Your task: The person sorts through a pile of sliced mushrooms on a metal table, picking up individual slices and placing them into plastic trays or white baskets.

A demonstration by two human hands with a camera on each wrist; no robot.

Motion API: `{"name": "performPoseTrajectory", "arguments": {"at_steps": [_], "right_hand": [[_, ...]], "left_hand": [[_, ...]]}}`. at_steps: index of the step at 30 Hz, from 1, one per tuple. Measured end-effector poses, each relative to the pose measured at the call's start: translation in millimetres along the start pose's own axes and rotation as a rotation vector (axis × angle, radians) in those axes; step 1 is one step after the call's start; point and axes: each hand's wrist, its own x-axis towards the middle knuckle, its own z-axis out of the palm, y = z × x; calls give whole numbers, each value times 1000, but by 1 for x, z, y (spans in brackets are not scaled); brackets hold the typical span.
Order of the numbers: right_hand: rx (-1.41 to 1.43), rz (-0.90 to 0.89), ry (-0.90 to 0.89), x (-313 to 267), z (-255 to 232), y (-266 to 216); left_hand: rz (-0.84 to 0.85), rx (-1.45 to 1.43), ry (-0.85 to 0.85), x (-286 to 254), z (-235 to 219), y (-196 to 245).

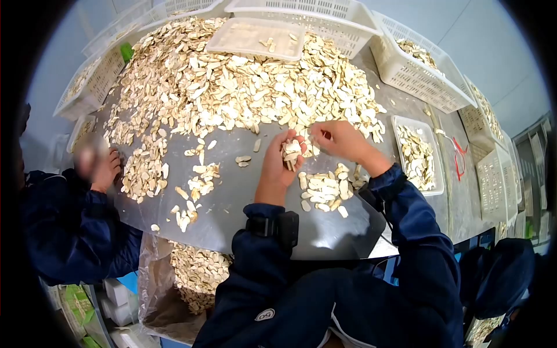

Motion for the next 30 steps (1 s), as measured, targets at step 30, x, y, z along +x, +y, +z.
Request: {"name": "performPoseTrajectory", "arguments": {"at_steps": [30], "right_hand": [[567, 307, -184, -14, -3, -8]], "left_hand": [[-3, -145, -25, 7, -13, 3]]}}
